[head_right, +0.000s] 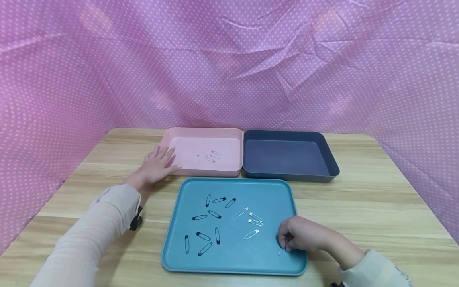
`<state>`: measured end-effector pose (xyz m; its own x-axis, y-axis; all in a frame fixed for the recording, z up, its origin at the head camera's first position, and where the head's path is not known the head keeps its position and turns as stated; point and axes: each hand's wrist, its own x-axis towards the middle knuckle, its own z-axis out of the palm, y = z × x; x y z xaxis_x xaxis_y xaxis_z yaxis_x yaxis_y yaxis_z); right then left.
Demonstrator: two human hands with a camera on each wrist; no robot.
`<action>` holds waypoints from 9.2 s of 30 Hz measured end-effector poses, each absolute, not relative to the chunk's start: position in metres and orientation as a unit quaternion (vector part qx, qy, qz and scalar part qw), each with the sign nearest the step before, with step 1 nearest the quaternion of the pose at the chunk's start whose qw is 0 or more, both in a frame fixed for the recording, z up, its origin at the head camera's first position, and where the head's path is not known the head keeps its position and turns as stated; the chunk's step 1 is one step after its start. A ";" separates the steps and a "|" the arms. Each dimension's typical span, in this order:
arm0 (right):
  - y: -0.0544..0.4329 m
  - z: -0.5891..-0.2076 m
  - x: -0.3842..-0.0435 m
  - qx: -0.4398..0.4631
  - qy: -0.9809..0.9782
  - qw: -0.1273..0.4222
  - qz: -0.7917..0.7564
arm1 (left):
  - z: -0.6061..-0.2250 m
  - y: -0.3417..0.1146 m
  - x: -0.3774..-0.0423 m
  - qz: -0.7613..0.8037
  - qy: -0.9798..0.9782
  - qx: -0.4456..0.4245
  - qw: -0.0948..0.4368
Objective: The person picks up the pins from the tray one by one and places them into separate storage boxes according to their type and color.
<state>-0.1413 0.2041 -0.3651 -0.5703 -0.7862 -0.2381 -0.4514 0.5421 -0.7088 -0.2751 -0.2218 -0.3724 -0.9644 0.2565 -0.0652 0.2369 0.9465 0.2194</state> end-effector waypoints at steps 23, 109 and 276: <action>0.192 -0.364 -0.162 -0.307 0.839 0.248 -0.376 | -0.375 -0.223 -0.278 0.098 0.987 0.120 0.049; -0.010 -0.380 -0.331 0.062 0.812 0.136 -0.565 | -0.382 -0.225 -0.281 0.079 0.988 0.129 0.027; 0.127 -0.370 -0.170 -0.104 0.934 0.175 -0.292 | -0.382 -0.223 -0.277 0.077 0.988 0.125 0.036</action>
<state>-0.1702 0.1269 -0.3701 -0.9168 -0.2970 -0.2669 -0.0920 0.8076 -0.5826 -0.2773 -0.2234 -0.3816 -0.9659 0.2536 -0.0515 0.2426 0.9567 0.1609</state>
